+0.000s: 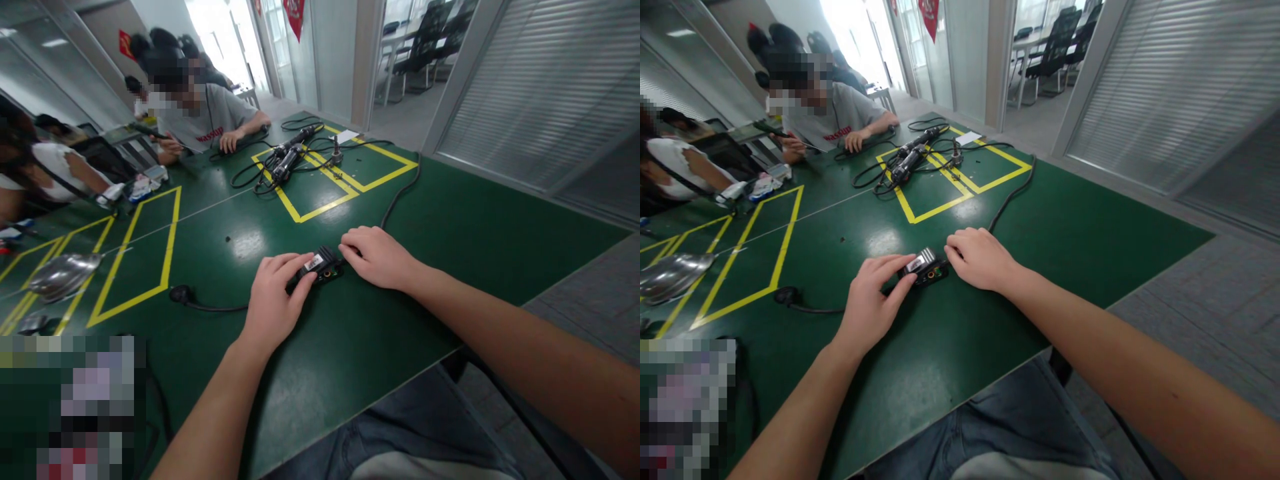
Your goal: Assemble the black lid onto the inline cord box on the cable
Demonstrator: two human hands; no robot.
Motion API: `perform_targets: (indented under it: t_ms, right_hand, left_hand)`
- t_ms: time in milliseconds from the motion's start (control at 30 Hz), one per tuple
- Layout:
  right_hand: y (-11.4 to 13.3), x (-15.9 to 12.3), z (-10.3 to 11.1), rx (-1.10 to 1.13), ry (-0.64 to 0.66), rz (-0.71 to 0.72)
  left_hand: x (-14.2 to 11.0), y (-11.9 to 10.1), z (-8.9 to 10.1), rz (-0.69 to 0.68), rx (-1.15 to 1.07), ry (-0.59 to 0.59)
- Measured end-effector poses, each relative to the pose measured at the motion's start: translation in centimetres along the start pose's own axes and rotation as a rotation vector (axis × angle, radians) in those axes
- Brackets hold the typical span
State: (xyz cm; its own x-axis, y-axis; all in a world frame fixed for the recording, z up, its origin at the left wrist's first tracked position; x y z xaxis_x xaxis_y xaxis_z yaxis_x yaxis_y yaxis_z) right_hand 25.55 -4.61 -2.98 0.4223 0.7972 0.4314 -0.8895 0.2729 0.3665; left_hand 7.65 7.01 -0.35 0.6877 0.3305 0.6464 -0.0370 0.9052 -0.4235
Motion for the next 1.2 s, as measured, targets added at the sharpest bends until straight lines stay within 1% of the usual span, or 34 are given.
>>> perform_targets:
  t_ms: [67,133,333,500,667,800,867,933,1067,1200]
  right_hand:
    - [0.1,0.0,0.0,-0.006,0.002,-0.002]
    - [0.1,0.0,0.0,-0.01,0.004,-0.004]
    - [0.2,0.1,0.0,-0.013,-0.003,0.003]
    - [0.4,-0.1,0.3,-0.003,0.001,0.018]
    - [0.6,-0.2,0.5,-0.005,0.013,0.019]
    - [0.4,-0.1,0.4,-0.013,0.014,0.02]
    - [0.3,-0.1,0.3,-0.017,0.013,0.019]
    - [0.2,0.0,0.2,-0.021,0.012,0.017]
    - [0.2,0.0,0.1,-0.026,0.014,0.02]
    - [0.3,-0.1,0.1,-0.029,0.015,0.023]
  left_hand:
    - [-0.3,-0.2,-0.7,-0.031,-0.015,0.11]
    - [-0.4,-0.2,-1.1,-0.031,-0.015,0.15]
    - [-0.3,-0.1,-1.1,-0.027,-0.002,0.147]
    - [-0.3,-0.1,-1.3,0.015,-0.002,0.159]
    - [-0.4,-0.5,-1.4,0.005,0.008,0.159]
    - [-0.3,-0.5,-1.4,0.056,-0.007,0.168]
    - [-0.2,-0.2,-1.4,0.111,-0.023,0.151]
    - [-0.1,0.3,-1.1,0.172,-0.018,0.1]
    - [0.0,2.2,-0.1,0.278,0.109,-0.02]
    - [-0.2,3.8,0.1,0.362,0.235,-0.019]
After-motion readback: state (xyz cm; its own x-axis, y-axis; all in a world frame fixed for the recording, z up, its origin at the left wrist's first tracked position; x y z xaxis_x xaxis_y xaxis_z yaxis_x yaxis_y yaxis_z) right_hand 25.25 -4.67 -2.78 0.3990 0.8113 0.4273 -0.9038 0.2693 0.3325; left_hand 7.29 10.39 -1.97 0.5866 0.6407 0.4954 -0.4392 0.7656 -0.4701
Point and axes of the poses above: each hand's wrist, its own x-axis towards the middle knuckle, its own z-axis out of the back of the hand, y = z × x, the point moved 6 cm from there along x, towards the middle knuckle, and after that the axes turned 12 degrees about -y, right-handed, at the moved point
